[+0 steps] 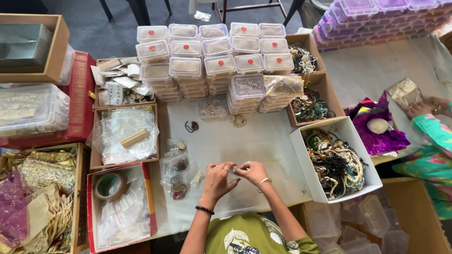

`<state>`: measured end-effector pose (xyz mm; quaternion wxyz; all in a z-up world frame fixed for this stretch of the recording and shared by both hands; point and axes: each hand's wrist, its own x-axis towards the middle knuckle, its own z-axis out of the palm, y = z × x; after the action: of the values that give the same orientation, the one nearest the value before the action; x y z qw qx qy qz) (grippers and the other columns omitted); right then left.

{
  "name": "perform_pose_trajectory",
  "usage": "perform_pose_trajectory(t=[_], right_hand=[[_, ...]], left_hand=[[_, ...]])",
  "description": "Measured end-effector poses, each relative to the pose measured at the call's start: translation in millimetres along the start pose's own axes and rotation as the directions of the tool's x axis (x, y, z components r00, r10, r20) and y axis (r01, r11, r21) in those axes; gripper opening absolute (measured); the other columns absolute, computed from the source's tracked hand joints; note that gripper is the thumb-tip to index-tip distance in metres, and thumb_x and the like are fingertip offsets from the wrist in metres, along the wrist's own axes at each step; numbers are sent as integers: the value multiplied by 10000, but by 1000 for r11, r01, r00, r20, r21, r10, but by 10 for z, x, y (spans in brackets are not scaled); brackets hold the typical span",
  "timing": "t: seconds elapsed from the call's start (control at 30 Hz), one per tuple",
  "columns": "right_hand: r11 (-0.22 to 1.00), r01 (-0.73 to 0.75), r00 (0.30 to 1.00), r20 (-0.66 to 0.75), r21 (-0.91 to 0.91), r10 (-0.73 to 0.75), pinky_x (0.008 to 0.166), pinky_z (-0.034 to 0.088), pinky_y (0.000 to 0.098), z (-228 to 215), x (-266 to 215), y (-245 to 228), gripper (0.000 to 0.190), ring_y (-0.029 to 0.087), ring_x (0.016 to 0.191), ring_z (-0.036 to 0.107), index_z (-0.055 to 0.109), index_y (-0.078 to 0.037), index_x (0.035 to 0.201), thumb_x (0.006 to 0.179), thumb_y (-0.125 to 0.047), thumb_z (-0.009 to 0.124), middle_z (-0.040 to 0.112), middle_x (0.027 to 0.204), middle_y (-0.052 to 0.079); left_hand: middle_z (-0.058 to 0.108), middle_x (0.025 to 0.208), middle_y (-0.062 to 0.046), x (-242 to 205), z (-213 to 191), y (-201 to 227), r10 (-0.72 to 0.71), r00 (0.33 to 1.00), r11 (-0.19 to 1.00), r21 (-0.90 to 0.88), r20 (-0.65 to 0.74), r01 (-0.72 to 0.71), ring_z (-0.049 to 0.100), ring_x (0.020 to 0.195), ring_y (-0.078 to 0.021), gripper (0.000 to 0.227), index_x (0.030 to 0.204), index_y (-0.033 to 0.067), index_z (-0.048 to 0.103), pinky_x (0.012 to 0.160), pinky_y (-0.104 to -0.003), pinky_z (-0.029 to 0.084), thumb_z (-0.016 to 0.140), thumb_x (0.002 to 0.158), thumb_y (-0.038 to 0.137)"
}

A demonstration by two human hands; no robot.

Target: The person sorts through various jewelry items on a table, picking up bracelets and necklaces. They place selected items into small plastic bags and then into small fabric pouches. The person also handles clear plastic containers and stacks of boxes on the table.

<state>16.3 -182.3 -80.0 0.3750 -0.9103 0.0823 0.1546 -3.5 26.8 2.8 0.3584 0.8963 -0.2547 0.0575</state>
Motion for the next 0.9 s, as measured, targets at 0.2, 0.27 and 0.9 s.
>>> perform_pose_trajectory(t=[0.2, 0.27, 0.9], right_hand=[[35, -62, 989, 66, 997, -130, 766, 544, 322, -436, -249, -409, 380, 173, 840, 665, 649, -128, 1472, 1109, -237, 612, 725, 923, 68], [-80, -88, 992, 79, 993, -103, 834, 559, 340, -484, -337, -732, 429, 201, 903, 686, 583, -101, 1478, 1086, -275, 572, 734, 968, 95], [-102, 163, 929, -188, 981, -320, 1114, 428, 423, -346, -456, -918, 457, 264, 1117, 648, 437, -40, 1540, 1168, -300, 387, 718, 1070, 174]], left_hand=[[738, 987, -14, -44, 64, 13, -306, 949, 937, -198, -71, 287, 681, 1012, -221, 537, 1173, 136, 655, 899, -409, 429, 871, 735, 361], [733, 987, -18, -16, 28, 98, -296, 952, 944, -176, -76, 279, 679, 1000, -222, 543, 1180, 132, 652, 908, -410, 426, 868, 738, 361], [734, 1105, -51, -16, 20, 143, -190, 961, 966, -211, -201, 147, 685, 1001, -237, 560, 1211, 73, 642, 940, -415, 416, 870, 743, 277]])
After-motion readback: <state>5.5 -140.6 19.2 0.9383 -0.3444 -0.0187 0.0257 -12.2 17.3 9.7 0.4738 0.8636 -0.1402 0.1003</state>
